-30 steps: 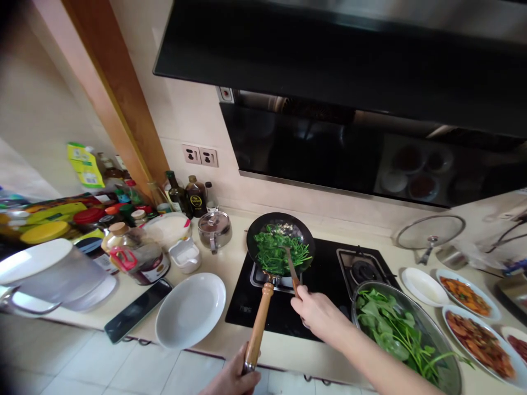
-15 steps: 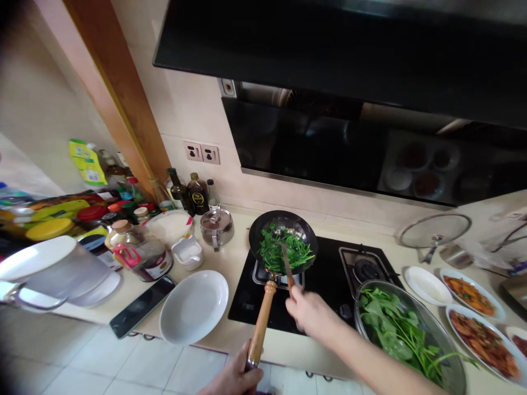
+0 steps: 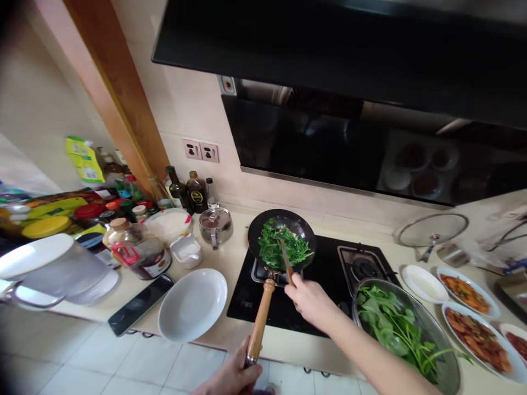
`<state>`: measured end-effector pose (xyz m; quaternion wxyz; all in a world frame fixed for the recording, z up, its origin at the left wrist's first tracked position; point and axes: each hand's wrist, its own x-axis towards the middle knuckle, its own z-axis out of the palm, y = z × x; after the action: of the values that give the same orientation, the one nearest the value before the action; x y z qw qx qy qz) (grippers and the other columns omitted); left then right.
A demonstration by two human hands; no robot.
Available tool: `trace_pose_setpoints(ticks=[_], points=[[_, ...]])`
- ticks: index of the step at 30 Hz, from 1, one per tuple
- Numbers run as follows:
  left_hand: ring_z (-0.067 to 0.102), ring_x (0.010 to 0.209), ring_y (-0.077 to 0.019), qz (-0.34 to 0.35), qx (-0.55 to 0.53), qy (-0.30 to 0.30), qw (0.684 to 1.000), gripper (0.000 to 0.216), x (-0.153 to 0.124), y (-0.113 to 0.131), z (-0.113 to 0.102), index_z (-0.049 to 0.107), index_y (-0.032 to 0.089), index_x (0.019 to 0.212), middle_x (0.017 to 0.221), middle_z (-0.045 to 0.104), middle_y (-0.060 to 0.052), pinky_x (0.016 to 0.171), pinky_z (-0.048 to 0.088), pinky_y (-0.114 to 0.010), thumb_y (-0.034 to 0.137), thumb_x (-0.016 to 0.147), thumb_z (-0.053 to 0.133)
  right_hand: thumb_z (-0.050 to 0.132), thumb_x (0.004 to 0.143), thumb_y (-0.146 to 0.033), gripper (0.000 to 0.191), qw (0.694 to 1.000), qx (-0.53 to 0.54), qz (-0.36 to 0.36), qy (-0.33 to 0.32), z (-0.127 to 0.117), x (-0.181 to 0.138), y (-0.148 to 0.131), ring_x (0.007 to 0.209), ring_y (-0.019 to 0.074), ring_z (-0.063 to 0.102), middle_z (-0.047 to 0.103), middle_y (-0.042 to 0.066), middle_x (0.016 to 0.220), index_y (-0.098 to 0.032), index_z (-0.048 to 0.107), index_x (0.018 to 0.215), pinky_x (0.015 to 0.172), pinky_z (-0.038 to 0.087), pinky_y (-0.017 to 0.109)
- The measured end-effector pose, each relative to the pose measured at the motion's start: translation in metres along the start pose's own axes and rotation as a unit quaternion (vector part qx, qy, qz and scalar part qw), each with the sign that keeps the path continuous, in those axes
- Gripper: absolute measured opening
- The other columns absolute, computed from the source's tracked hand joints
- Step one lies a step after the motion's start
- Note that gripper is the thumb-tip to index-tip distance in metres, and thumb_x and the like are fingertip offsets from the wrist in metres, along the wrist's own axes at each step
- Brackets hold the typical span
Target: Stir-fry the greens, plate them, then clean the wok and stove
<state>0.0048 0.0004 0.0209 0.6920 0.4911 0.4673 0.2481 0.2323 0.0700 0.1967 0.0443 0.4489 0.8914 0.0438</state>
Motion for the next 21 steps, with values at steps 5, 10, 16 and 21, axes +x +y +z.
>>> trace_pose_setpoints(ticks=[5,10,16,21], points=[[0.036,0.040,-0.0067,0.003,0.042,0.012,0.999,0.056,0.004,-0.003,0.000,0.039,0.018,0.114,0.048,0.046,0.012,0.041,0.027,-0.022,0.041,0.070,0.066,0.050,0.074,-0.002,0.029,0.990,-0.122,-0.066,-0.019,0.039,-0.003,-0.014,0.074,0.0207,0.063,0.059,0.020,0.116,-0.014,0.063,0.097,0.064,0.045,0.030],[0.035,0.038,-0.0076,-0.012,-0.001,0.017,1.000,0.057,-0.003,0.005,0.002,0.036,0.018,0.116,0.046,0.045,0.013,0.039,0.027,-0.022,0.044,0.072,0.063,0.047,0.078,-0.002,0.030,0.997,-0.067,-0.008,0.027,0.030,-0.006,0.008,0.066,0.0149,0.060,0.061,0.011,0.106,-0.017,0.064,0.099,0.059,0.042,0.026],[0.040,0.048,-0.0082,-0.003,0.022,0.028,0.999,0.065,-0.004,0.001,-0.007,0.041,0.018,0.119,0.053,0.046,0.011,0.047,0.030,-0.022,0.045,0.068,0.071,0.044,0.087,-0.011,0.027,0.990,0.082,0.044,0.104,-0.013,0.000,0.017,0.059,0.0090,0.054,0.055,0.002,0.092,-0.024,0.063,0.101,0.058,0.039,0.022],[0.043,0.051,-0.0093,0.014,0.027,0.036,0.999,0.065,-0.003,-0.007,-0.015,0.042,0.018,0.123,0.059,0.048,0.009,0.051,0.034,-0.024,0.046,0.071,0.070,0.055,0.071,-0.004,0.030,0.995,0.091,0.019,0.040,0.005,0.000,-0.007,0.060,0.0097,0.054,0.057,0.003,0.095,-0.021,0.065,0.094,0.055,0.037,0.022]])
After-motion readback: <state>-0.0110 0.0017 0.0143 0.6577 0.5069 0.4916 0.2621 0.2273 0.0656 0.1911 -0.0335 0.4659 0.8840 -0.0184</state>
